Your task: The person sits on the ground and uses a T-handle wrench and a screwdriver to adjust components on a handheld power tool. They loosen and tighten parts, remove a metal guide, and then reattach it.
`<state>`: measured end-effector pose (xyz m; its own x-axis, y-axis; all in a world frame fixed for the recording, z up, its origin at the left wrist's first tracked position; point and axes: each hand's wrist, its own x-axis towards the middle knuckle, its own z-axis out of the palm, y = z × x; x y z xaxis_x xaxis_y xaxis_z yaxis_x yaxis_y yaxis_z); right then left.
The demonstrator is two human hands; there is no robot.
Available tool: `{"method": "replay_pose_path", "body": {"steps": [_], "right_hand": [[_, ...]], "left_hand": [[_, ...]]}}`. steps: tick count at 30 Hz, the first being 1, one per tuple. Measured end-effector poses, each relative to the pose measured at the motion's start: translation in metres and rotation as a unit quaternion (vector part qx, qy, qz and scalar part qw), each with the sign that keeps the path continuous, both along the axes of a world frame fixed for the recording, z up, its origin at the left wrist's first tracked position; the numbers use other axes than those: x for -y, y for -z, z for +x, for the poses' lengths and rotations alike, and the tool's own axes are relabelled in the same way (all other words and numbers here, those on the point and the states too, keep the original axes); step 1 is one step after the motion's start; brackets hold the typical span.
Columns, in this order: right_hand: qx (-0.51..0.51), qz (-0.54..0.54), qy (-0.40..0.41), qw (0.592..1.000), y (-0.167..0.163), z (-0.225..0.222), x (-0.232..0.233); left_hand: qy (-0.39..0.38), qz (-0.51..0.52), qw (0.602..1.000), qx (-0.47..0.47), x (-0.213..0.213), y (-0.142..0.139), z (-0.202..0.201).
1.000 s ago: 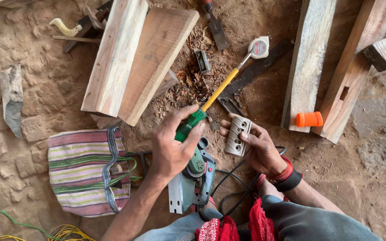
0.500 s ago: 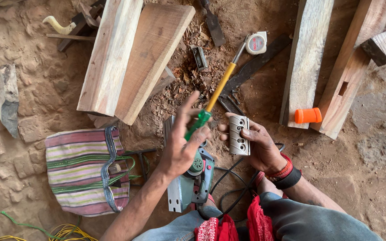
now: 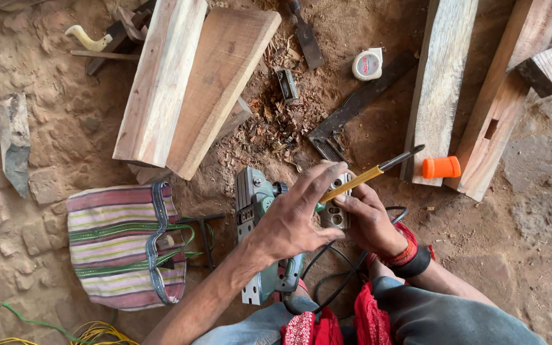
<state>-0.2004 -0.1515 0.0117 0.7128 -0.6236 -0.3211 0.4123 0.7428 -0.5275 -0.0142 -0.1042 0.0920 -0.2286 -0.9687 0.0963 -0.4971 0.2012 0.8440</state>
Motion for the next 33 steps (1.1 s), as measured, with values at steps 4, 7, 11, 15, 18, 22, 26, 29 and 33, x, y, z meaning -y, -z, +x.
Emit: {"method": "replay_pose_path", "body": {"steps": [4,7,11,15,18,22,26,29,33], "right_hand": [[0.014,-0.017,-0.003,1.000,-0.014,0.004,0.003],[0.043,0.015,0.004,0.999,-0.022,0.007,0.005],[0.013,0.020,-0.015,1.000,-0.025,0.003,0.008],[-0.047,0.114,-0.023,0.992,-0.013,0.006,0.017],[-0.080,0.186,-0.038,0.979,0.000,0.012,0.027],[-0.071,0.235,-0.036,0.969,0.009,0.017,0.030],[-0.086,0.238,-0.016,0.967,0.004,0.019,0.025],[-0.100,0.220,-0.010,0.970,-0.004,0.019,0.024],[-0.114,0.225,0.016,0.967,-0.010,0.019,0.025]], "left_hand": [[0.004,-0.038,0.999,0.035,-0.001,0.001,0.000],[-0.005,-0.033,0.998,0.053,-0.001,0.002,0.000],[-0.012,-0.047,0.996,0.074,-0.002,0.007,0.001],[-0.013,-0.069,0.995,0.076,-0.003,0.018,0.000],[-0.001,-0.069,0.994,0.087,-0.004,0.025,-0.003],[0.014,-0.066,0.992,0.109,-0.006,0.030,-0.004],[0.018,-0.082,0.991,0.100,-0.005,0.027,-0.004],[0.021,-0.098,0.991,0.089,-0.003,0.021,-0.006],[0.032,-0.096,0.990,0.098,0.001,0.010,-0.006]]}}
